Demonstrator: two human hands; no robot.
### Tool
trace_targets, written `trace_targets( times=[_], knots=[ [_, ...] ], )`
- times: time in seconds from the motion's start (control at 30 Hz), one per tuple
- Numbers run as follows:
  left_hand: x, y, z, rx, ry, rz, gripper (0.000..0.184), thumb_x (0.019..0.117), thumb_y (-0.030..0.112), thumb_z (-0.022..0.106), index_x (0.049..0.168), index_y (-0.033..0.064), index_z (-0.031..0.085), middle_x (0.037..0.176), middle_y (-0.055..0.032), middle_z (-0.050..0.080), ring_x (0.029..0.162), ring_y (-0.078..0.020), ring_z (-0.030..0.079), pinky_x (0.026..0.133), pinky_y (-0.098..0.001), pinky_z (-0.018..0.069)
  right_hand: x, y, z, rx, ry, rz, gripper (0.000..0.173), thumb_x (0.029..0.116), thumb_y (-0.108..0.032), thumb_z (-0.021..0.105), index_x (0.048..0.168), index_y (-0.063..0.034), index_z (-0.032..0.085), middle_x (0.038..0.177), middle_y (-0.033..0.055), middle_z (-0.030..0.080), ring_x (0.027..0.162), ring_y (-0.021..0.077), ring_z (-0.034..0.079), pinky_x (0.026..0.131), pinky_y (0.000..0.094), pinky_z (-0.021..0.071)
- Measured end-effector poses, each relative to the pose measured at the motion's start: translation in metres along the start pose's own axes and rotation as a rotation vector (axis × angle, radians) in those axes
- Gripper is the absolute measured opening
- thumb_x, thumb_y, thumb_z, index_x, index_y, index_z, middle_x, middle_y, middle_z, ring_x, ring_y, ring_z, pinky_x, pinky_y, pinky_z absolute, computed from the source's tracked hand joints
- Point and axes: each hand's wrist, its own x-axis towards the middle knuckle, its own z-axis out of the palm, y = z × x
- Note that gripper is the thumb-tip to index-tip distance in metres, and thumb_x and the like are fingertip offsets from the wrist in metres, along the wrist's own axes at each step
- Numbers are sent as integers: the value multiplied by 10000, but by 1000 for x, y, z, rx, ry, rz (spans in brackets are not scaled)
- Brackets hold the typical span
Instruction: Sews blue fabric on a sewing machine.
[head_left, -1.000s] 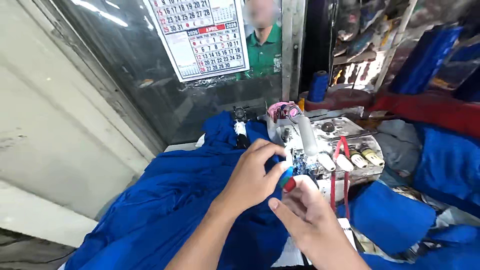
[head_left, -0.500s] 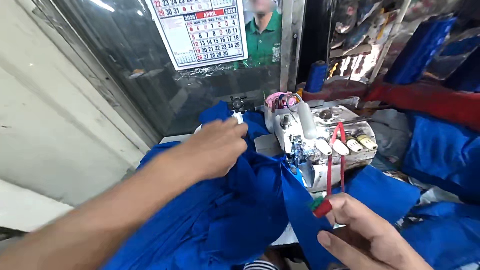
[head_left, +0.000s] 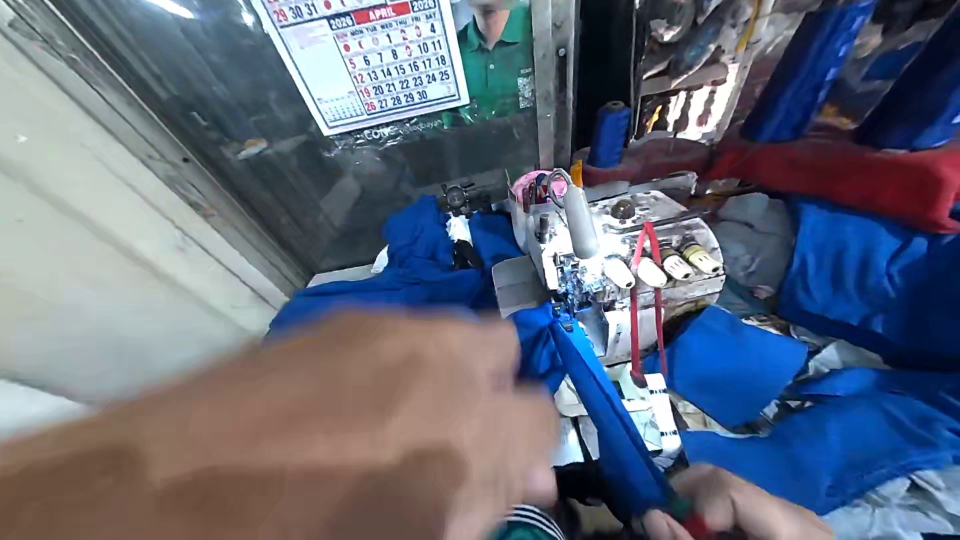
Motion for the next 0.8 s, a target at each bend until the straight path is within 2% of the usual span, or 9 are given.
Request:
trace_targets(
  times=[0.07,0.27,0.37,0.47,0.57,0.6,0.67,0.73,0.8],
  knots=[
    [-10,11,24,-58,-118,-36,334,1065,403,470,901,237,709,813,31,600,625,-124,591,465,-335,454,-1,-5,5,33,33,23,197,899,-84,780,948,-18,601,859,105,684,700,194,692,607,379,622],
    [-35,3,43,136,80,-183,289,1013,417,500,892,242,696,783,84,559,649,-78,593,487,-278,489,4,-9,5,-87,-126,35,347,957,-82,718,1262,-18,567,840,58,726,703,150,703,620,327,616],
    [-31,32,27,-12,-261,-402,239,1051,305,544,1015,150,722,970,-41,652,917,-230,656,782,-425,535,25,-12,12,-172,-164,-67,274,936,-140,756,1172,-36,663,861,25,736,711,99,694,625,291,611],
    [-43,31,59,217,-31,-254,206,983,310,594,918,173,733,899,-38,666,885,-250,668,879,-528,537,77,-48,23,-154,49,-357,148,898,-179,785,1031,-137,737,957,-7,760,834,129,734,728,323,647],
    [-47,46,68,191,-9,-264,176,981,288,590,964,161,711,997,-85,684,998,-329,670,996,-684,449,116,-86,38,143,193,-337,308,942,-106,719,1210,-97,568,997,49,746,786,212,750,631,327,666],
    [-49,54,68,145,-38,-270,197,1005,285,560,997,151,703,1009,-98,685,990,-339,670,967,-672,464,113,-87,51,251,189,-265,372,979,-132,668,1310,-128,499,1030,53,724,799,222,745,628,349,666],
    [-54,68,64,4,-90,-247,263,1067,285,482,1079,124,690,977,-115,702,876,-333,696,785,-570,548,73,-68,84,339,92,-157,456,1059,-282,563,1482,-178,430,1190,57,695,969,220,733,800,414,654],
    [-56,71,64,-145,-70,-191,271,1087,287,448,1050,130,666,840,-85,656,644,-283,636,511,-451,481,21,-40,102,225,-50,-149,541,1094,-333,490,1499,19,427,1266,147,696,1116,188,706,967,407,605],
    [-50,65,67,-133,-37,-159,256,1070,315,485,1006,147,667,802,-60,621,605,-258,607,462,-420,452,-4,-29,99,60,-112,-149,493,1050,-227,565,1397,117,500,1123,188,723,995,178,721,888,383,620]
  ],
)
